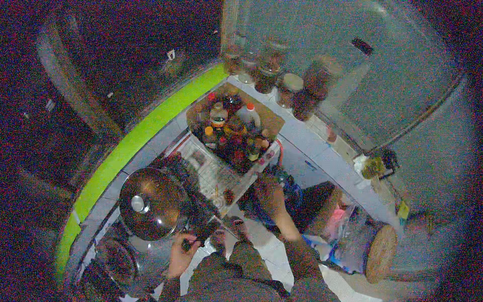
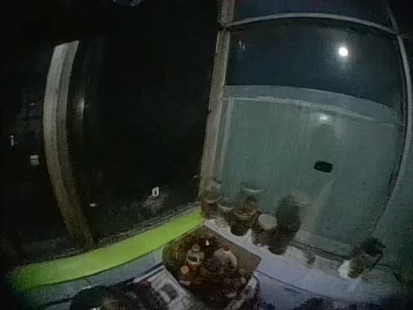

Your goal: The person cooks chopped green vegetables in a pan on a gas stove. They add various seasonings from jars and a bottle, stirring the mixture with a wooden spatula throughout the process.

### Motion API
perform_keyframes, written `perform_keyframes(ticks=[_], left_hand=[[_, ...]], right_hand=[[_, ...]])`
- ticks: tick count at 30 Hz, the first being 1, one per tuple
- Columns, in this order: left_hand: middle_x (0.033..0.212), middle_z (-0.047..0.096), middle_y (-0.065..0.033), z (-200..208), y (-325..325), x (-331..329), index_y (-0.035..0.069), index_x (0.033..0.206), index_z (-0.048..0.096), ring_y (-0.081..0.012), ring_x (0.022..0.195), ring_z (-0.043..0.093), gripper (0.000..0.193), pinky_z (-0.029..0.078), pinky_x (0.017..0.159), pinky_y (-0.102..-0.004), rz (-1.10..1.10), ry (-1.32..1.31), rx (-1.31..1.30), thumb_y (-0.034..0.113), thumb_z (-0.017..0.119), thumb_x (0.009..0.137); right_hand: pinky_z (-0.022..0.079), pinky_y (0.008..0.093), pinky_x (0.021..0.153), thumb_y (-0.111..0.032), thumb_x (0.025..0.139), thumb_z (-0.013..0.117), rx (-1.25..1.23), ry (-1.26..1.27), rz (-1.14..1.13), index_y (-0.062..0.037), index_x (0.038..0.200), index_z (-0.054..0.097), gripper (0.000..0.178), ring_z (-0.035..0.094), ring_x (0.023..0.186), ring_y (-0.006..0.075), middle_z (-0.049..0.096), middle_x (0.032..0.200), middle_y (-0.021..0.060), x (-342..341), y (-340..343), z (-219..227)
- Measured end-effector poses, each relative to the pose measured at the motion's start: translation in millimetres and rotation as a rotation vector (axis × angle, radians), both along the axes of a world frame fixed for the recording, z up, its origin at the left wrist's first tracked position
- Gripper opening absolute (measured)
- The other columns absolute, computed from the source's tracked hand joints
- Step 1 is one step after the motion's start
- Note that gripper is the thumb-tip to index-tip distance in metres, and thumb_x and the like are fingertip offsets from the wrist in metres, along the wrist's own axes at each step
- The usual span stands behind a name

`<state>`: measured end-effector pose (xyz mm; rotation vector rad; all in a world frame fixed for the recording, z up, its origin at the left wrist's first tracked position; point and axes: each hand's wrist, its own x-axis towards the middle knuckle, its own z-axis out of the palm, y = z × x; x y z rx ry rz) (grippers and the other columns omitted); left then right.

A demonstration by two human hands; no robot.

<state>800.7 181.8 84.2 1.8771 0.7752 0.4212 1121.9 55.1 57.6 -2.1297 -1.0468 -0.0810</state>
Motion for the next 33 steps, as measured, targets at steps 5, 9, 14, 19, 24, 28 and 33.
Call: perform_keyframes(ticks=[5,9,14,19,24,28,33], left_hand=[[0.091,0.059,-0.0078,-2,-13,18,0.003,0.096,0.06,-0.0164,0.086,0.061,0.017,0.048,0.078,-0.0268,0.169,-0.032,-0.191,0.002,0.068,0.081],[0.1,0.064,-0.0097,-5,-29,45,0.002,0.094,0.059,-0.0152,0.085,0.06,0.016,0.048,0.077,-0.0278,0.168,-0.062,-0.136,0.002,0.068,0.081],[0.101,0.065,-0.0114,-17,-46,66,0.001,0.095,0.058,-0.0179,0.089,0.06,0.015,0.048,0.081,-0.0291,0.196,-0.108,-0.2,-0.001,0.066,0.082],[0.1,0.063,-0.0099,-16,-55,75,0.0,0.101,0.058,-0.016,0.09,0.06,0.019,0.048,0.081,-0.0286,0.276,-0.078,-0.227,-0.002,0.064,0.083],[0.1,0.062,-0.0076,-9,-54,78,0.003,0.095,0.057,-0.0163,0.094,0.058,0.014,0.046,0.088,-0.0308,0.415,-0.052,-0.335,-0.003,0.063,0.083],[0.098,0.062,-0.0076,-6,-54,82,0.003,0.095,0.057,-0.0161,0.092,0.058,0.014,0.046,0.087,-0.0312,0.453,-0.028,-0.317,-0.003,0.063,0.083],[0.098,0.063,-0.0072,-3,-56,83,0.002,0.105,0.06,-0.0137,0.09,0.058,0.019,0.046,0.083,-0.0276,0.473,-0.037,-0.276,0.002,0.062,0.086]], right_hand=[[0.048,0.0313,0.063,-0.003,0.084,0.063,0.14,-0.014,0.045,-0.0015,0.107,0.059,0.023,0.06,0.073,0.0188,0.058,0.089,0.0113,58,38,28],[0.049,0.0328,0.063,-0.004,0.084,0.063,0.147,-0.055,0.136,-0.0016,0.107,0.057,0.024,0.06,0.072,0.02,0.06,0.087,0.0112,103,65,51],[0.051,0.0343,0.067,-0.005,0.083,0.065,0.111,0.0,0.177,-0.0018,0.11,0.056,0.029,0.061,0.075,0.0218,0.061,0.093,0.0116,162,88,38],[0.052,0.0333,0.074,-0.008,0.08,0.069,0.107,-0.005,0.224,-0.0036,0.113,0.057,0.035,0.062,0.085,0.0236,0.061,0.1,0.0127,185,124,58],[0.052,0.034,0.078,-0.011,0.078,0.071,-0.149,0.051,0.168,-0.0069,0.115,0.059,0.04,0.062,0.092,0.0244,0.061,0.103,0.0134,191,159,62],[0.052,0.0365,0.081,-0.025,0.072,0.075,0.137,0.239,0.442,-0.0026,0.115,0.056,0.053,0.062,0.094,0.0293,0.062,0.105,0.0167,207,187,26],[0.049,0.0489,0.087,-0.042,0.075,0.069,-0.431,-0.095,0.436,-0.0025,0.114,0.053,0.058,0.057,0.103,0.0345,0.058,0.105,0.0153,213,212,14]])
